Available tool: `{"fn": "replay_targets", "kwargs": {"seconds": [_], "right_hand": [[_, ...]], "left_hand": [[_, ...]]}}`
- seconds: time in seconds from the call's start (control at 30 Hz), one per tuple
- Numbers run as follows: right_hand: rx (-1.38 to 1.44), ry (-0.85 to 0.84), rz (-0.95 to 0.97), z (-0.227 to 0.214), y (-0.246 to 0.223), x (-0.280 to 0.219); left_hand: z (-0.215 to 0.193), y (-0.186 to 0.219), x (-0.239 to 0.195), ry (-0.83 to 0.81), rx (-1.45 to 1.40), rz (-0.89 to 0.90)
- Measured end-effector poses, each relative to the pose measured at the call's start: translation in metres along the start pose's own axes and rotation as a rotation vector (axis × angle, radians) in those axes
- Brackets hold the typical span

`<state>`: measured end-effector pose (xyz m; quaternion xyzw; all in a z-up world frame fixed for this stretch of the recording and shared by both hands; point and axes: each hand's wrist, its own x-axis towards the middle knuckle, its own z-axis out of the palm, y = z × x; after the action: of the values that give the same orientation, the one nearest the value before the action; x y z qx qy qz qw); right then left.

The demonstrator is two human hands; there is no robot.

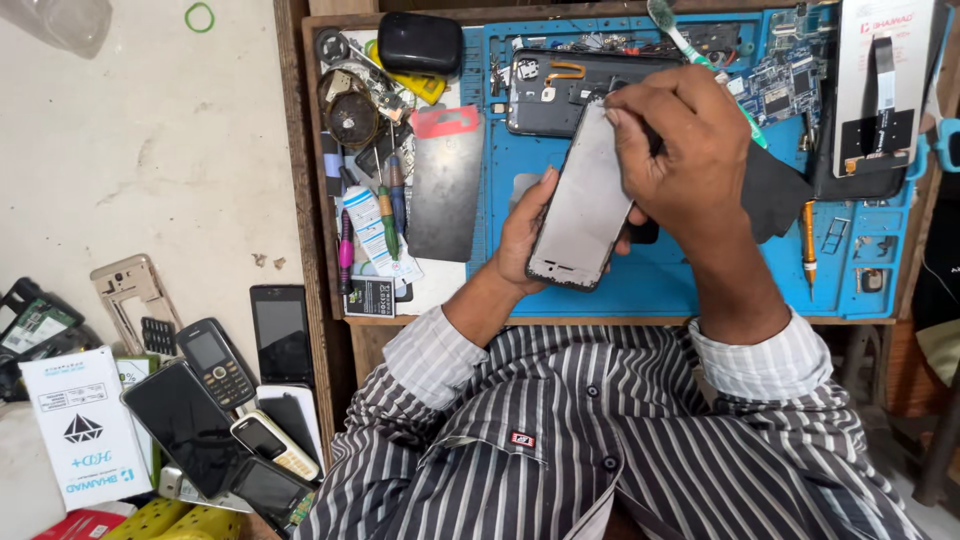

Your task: The person removes the back cover of a smartphone, disconnects internal cables, and manipulates the battery and motherboard. They then reassemble the phone by reconnecting cables and replacing the back cover.

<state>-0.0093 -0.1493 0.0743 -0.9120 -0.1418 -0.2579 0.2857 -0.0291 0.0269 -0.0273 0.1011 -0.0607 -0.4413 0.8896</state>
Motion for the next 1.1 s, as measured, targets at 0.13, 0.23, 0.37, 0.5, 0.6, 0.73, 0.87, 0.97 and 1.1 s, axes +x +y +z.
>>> {"fn": "replay_targets", "kwargs": {"seconds": [0.13,0.23,0.37,0.5,0.6,0.73,0.87,0.97,1.1], "right_hand": [[0.083,0.039,-0.003,0.008,0.006,-0.002],[0.140,0.054,0.007,0.012,0.010,-0.003],[0.160,0.050,0.023,0.015,0.014,-0.006],[0.170,0.058,0.006,0.016,0.016,-0.006],[0.181,0.047,0.012,0.017,0.016,-0.006],[0.173,0.030,0.019,0.018,0.013,-0.008],[0.188,0.002,0.023,0.017,0.009,-0.012],[0.228,-0.025,0.039,0.017,0.003,-0.015],[0.225,-0.098,0.038,0.014,-0.010,-0.022]], "left_hand": [[-0.002,-0.001,-0.002,0.031,0.022,-0.038],[-0.002,-0.001,0.000,0.035,0.032,-0.045],[-0.002,0.000,0.000,0.029,0.013,-0.053],[0.000,0.000,0.000,0.025,0.023,-0.037],[0.000,-0.001,0.000,0.042,0.037,-0.037],[0.000,-0.003,0.000,0.047,0.088,-0.027],[-0.004,-0.002,-0.002,0.056,0.129,-0.037],[-0.010,0.000,-0.002,0.030,0.132,-0.027],[-0.022,-0.005,-0.003,0.205,0.011,-0.017]]}}
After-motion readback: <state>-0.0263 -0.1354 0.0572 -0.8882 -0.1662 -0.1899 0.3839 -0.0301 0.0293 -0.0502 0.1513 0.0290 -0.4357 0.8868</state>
